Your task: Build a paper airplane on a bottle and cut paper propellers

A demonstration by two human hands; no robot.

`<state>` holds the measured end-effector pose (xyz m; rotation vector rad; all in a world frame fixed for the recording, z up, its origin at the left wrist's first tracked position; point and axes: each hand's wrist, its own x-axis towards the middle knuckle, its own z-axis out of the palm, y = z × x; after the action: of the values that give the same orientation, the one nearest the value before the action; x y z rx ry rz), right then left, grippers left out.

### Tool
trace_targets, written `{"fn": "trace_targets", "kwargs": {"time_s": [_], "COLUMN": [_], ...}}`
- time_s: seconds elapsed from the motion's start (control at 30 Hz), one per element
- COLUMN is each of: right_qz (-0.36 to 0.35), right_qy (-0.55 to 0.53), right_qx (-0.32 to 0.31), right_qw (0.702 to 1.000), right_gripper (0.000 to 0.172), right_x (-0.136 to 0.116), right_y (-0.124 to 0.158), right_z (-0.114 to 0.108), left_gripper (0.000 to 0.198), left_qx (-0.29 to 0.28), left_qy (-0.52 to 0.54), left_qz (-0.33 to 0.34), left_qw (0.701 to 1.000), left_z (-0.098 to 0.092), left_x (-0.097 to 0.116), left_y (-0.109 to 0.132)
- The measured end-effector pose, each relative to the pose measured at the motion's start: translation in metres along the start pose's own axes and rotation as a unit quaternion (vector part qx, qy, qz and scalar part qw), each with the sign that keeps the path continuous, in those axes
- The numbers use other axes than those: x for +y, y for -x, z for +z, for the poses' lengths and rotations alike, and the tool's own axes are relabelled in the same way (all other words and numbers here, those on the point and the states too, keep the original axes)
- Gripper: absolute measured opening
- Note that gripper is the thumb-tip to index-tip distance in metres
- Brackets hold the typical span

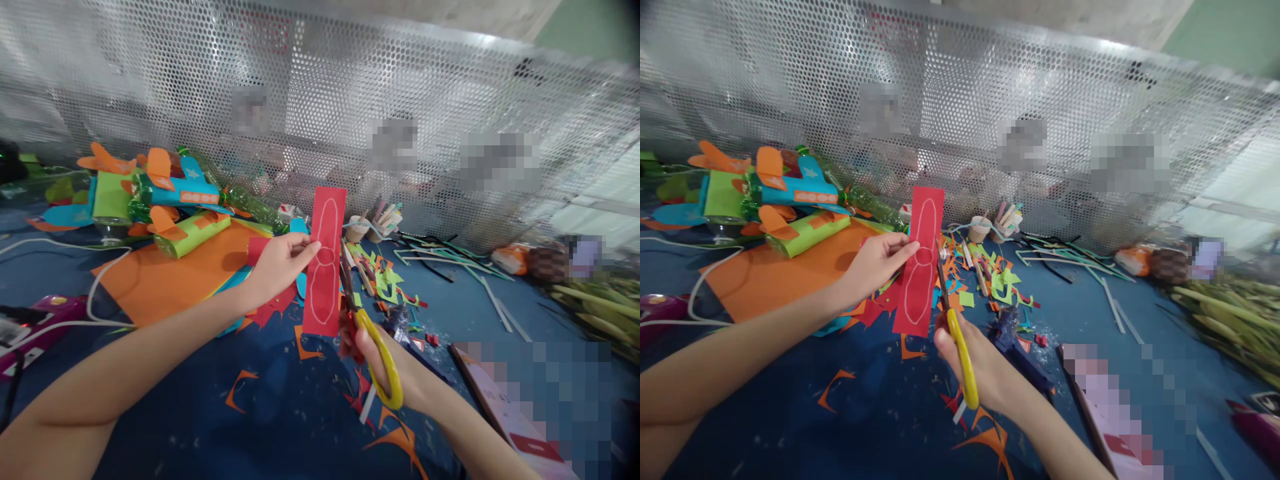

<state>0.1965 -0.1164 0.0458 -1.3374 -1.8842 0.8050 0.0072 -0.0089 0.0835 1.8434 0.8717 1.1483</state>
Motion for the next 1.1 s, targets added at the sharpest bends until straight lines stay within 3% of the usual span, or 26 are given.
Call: {"fn": "trace_targets", "kwargs": {"time_s": [0.1,0.4,0.77,1.1], "right_qz": [-0.034,-0.061,-0.047,-0.033], "right_qy": [0.066,0.137,0.106,0.116], "right_qx": [-0.041,-0.042,-0.042,-0.004], "right_qw": [0.996,0.988,0.992,0.993], "right_gripper": [0.027,0.035,0.034,0.044], "right_x": [-0.006,-0.013,-0.004,-0.002], "right_y": [0.002,0.002,0.000,-0.006], "right_z": [-0.004,-0.005,-0.002,-0.001], "left_gripper": [0.023,0.023,0.026,0.028], "left_qx": [-0.004,0.010,0.004,-0.015], "left_qy": [-0.008,-0.050,-0.114,-0.061], "left_qz": [0.028,0.072,0.088,0.059], "left_qw": [1.000,0.996,0.990,0.996], "left_z": [0.001,0.001,0.002,0.002], "left_x": [0.001,-0.001,0.004,0.000], "left_y": [0.001,0.001,0.006,0.003]}}
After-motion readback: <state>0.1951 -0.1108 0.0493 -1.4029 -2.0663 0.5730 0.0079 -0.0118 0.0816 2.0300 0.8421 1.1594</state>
